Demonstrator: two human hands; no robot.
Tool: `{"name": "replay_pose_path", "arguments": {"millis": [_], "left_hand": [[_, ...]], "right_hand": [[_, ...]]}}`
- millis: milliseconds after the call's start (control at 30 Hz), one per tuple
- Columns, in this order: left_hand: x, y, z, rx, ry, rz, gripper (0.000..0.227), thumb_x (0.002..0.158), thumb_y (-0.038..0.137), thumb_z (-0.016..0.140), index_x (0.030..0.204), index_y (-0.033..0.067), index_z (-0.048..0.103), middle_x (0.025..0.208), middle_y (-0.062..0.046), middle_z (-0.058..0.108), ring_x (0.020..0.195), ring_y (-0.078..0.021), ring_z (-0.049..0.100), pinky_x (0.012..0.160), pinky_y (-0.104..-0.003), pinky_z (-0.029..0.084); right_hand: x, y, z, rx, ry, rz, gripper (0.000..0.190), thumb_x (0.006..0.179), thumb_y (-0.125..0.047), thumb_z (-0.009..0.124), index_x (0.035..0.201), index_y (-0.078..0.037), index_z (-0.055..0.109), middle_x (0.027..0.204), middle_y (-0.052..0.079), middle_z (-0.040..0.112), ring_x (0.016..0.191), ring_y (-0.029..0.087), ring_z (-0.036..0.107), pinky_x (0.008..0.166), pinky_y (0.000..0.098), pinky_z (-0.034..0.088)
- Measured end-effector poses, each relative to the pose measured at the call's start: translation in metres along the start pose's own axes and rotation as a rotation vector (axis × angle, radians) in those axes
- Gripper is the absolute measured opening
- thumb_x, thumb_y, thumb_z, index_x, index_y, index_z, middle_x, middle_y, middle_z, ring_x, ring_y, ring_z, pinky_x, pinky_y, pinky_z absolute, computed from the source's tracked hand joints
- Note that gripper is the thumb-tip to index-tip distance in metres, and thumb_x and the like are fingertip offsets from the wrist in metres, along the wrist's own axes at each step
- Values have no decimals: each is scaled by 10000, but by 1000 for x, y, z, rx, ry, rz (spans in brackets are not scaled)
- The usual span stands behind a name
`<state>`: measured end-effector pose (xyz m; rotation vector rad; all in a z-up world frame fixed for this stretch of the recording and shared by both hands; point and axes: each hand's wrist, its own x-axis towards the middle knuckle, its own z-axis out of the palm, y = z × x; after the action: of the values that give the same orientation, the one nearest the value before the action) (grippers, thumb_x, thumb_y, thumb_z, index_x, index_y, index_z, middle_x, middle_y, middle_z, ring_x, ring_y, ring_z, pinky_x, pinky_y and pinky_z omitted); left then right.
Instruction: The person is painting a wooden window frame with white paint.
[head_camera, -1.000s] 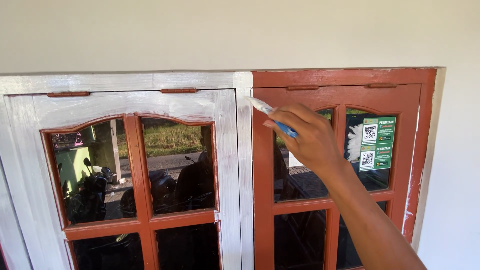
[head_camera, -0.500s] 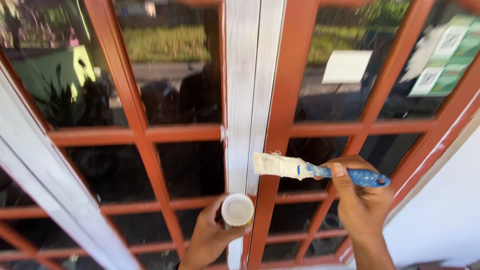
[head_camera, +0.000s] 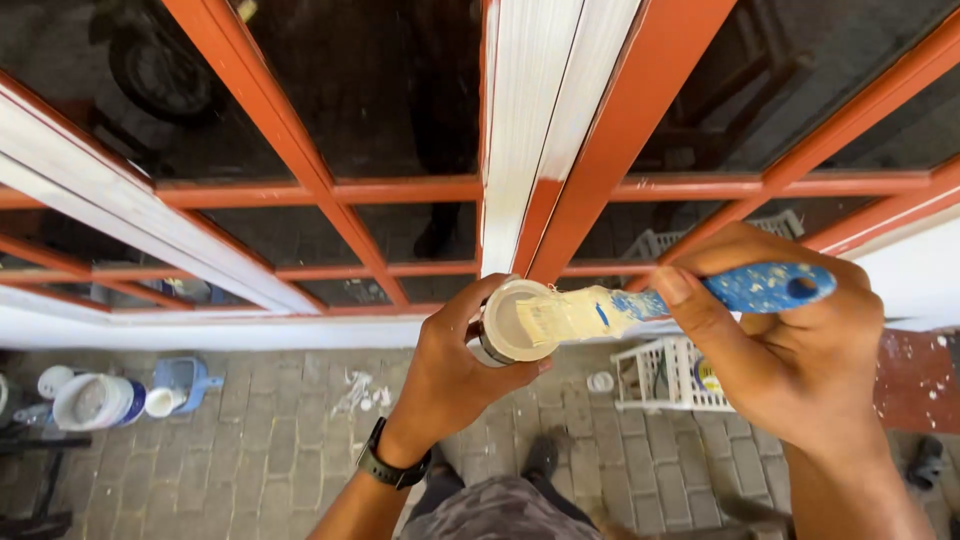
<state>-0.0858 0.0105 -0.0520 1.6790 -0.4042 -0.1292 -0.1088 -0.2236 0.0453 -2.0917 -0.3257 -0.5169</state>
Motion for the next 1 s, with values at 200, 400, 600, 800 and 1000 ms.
{"name": "replay_pose_path", "arguments": {"millis": [200,400,600,800,1000], "left_hand": [[-14,-24,7,16,15,-47,799,708,170,916,1403,-4,560,1265,-117,731,1200,-209,717,1037,-356,585],[-20,-28,9,7,5,-62,835,701,181,918,1417,-28,543,1299,-143,713,1224,-225,700,1030,-375,588],[-21,-27,9,65,16,-27,835,692,188,927,1407,-22,549,1289,-141,713,1207,-223,692,1009,-372,567],[-19,-24,10,67,-1,-22,778,690,192,922,1376,28,593,1273,-110,725,1168,-204,708,979,-347,572],[-17,-23,11,6,-26,-25,758,708,180,908,1383,34,595,1289,-105,723,1197,-202,705,1012,-359,585]], "right_hand": [[0,7,17,-48,-147,-52,126,974,-24,726,856,-4,685,745,45,677,573,73,579,504,232,399],[-1,9,24,-113,-189,-48,146,964,-36,735,830,-2,687,684,37,637,537,87,535,484,261,350],[1,5,26,-110,-190,-35,148,966,-37,733,830,-4,685,690,28,638,544,74,538,481,255,358],[1,2,24,-118,-169,-7,146,979,-44,735,845,-2,694,700,30,657,559,72,557,491,241,373],[1,3,15,-104,-146,-22,112,994,-26,708,887,3,707,770,46,709,630,78,649,541,224,470]]}}
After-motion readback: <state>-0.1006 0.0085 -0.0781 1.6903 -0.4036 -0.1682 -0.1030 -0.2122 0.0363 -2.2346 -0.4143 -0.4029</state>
